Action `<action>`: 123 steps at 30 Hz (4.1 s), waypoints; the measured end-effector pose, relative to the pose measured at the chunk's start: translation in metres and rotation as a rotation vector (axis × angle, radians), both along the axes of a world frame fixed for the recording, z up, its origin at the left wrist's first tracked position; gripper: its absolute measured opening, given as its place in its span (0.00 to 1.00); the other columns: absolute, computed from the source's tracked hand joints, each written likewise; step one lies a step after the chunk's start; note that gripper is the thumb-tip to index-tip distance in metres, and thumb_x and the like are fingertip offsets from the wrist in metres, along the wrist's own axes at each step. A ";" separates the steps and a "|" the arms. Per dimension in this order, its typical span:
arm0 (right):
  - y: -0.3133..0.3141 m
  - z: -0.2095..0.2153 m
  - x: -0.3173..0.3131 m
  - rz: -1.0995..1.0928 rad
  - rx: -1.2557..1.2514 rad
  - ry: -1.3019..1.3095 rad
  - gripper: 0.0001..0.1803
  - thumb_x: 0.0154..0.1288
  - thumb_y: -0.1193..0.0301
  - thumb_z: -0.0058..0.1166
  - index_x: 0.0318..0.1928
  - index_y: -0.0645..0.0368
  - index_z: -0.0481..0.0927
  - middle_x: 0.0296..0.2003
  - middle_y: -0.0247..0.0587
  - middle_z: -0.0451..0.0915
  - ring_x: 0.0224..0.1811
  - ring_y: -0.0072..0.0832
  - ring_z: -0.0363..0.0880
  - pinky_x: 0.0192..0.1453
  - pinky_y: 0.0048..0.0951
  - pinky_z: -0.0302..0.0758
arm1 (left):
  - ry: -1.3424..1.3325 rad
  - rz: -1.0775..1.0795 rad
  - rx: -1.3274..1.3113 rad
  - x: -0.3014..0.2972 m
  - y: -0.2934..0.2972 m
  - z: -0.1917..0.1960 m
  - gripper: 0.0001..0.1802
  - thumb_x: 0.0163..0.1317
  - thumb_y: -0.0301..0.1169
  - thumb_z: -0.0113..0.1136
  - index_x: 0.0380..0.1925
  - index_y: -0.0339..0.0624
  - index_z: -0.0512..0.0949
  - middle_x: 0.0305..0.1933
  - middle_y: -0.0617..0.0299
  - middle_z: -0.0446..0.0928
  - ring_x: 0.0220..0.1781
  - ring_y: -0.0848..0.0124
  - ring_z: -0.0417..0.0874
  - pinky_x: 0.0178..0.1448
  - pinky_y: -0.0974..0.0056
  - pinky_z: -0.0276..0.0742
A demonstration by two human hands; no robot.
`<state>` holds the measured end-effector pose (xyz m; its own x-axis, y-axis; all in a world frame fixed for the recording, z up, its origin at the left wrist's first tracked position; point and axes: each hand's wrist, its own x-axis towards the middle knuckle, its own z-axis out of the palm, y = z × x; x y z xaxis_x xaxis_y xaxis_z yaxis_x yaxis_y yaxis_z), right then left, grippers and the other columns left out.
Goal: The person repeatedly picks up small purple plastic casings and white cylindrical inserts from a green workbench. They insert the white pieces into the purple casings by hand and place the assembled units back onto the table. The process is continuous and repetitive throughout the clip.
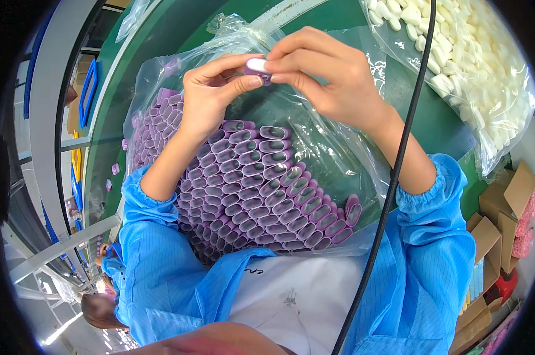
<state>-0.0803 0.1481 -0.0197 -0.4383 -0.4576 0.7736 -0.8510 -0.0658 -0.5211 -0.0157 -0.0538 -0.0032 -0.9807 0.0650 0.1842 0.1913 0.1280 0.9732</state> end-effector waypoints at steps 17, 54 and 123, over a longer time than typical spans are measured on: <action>-0.007 -0.003 0.008 -0.033 -0.022 0.146 0.13 0.56 0.78 0.65 0.44 0.63 0.83 0.41 0.42 0.78 0.38 0.34 0.80 0.39 0.29 0.78 | 0.100 -0.045 -0.146 0.000 -0.004 0.007 0.16 0.54 0.23 0.71 0.45 0.37 0.85 0.44 0.57 0.83 0.44 0.72 0.84 0.51 0.68 0.81; 0.030 0.007 -0.042 -0.711 0.026 -0.109 0.05 0.58 0.77 0.62 0.32 0.63 0.78 0.26 0.44 0.76 0.26 0.31 0.76 0.32 0.30 0.72 | -0.090 -0.632 -0.653 -0.003 -0.018 0.015 0.10 0.55 0.27 0.69 0.38 0.39 0.84 0.48 0.58 0.81 0.43 0.64 0.82 0.47 0.60 0.78; -0.005 -0.005 0.009 -0.061 -0.180 -0.135 0.08 0.57 0.80 0.64 0.39 0.64 0.83 0.37 0.44 0.83 0.35 0.31 0.84 0.39 0.26 0.80 | 0.032 -0.005 0.140 0.001 0.019 0.008 0.20 0.50 0.13 0.71 0.45 0.31 0.78 0.47 0.57 0.80 0.51 0.70 0.80 0.56 0.65 0.79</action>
